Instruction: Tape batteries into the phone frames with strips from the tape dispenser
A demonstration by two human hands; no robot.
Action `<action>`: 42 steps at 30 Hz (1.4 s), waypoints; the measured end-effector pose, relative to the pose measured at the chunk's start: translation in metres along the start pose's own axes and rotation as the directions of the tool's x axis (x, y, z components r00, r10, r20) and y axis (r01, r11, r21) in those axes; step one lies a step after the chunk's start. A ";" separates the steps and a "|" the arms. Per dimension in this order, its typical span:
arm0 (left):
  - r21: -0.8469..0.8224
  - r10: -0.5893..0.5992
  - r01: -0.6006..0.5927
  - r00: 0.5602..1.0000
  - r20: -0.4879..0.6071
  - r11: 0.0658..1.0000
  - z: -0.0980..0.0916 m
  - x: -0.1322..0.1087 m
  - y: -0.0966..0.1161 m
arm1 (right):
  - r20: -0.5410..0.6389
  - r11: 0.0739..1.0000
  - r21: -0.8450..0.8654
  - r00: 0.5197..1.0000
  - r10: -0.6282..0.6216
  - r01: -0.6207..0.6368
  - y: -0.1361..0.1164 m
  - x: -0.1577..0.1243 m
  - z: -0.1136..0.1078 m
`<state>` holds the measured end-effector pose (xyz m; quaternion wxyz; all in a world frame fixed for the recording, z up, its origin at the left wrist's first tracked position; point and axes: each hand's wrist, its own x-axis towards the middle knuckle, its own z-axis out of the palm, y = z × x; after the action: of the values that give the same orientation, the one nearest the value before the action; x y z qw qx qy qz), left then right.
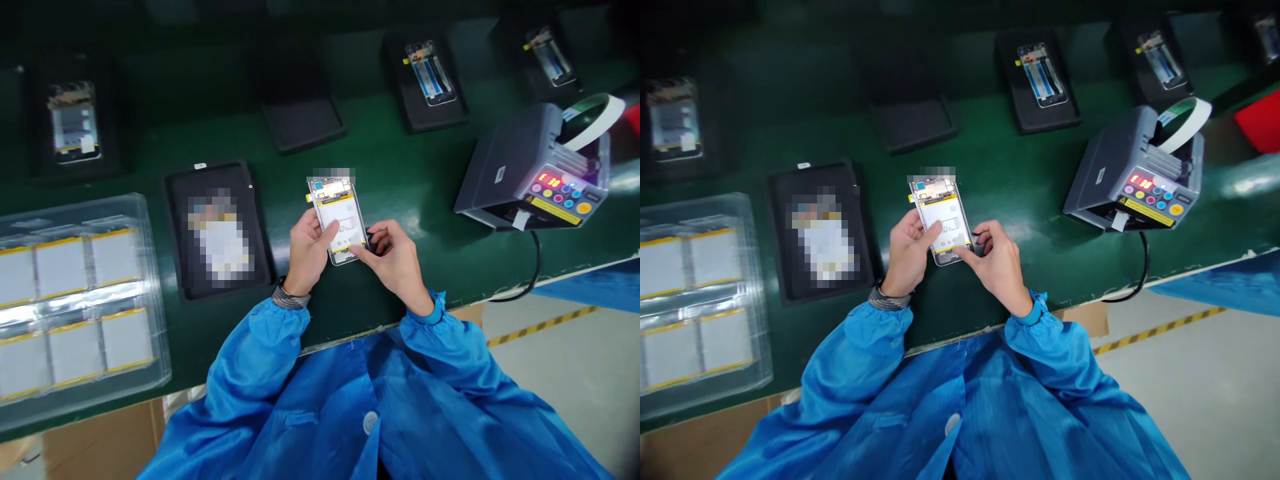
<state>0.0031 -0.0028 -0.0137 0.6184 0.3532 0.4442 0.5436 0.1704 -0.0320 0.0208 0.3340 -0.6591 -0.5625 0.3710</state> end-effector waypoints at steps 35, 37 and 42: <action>0.101 0.014 -0.005 0.997 -0.081 0.995 -0.018 -0.006 0.064 | 0.497 0.816 0.560 0.847 -0.189 -0.146 -0.022 0.056 0.040; 0.145 0.032 -0.023 0.997 -0.064 0.989 -0.017 0.003 0.075 | 0.466 0.825 0.553 0.864 -0.190 -0.117 -0.027 0.066 0.045; 0.214 0.083 -0.067 0.994 -0.068 0.974 -0.029 0.069 0.112 | 0.339 0.862 0.506 0.925 -0.174 -0.023 -0.046 0.121 0.042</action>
<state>-0.0633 0.0818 0.0670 0.5388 0.4127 0.5092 0.5293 0.1227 0.0954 0.0255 0.3948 -0.4441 -0.5256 0.6087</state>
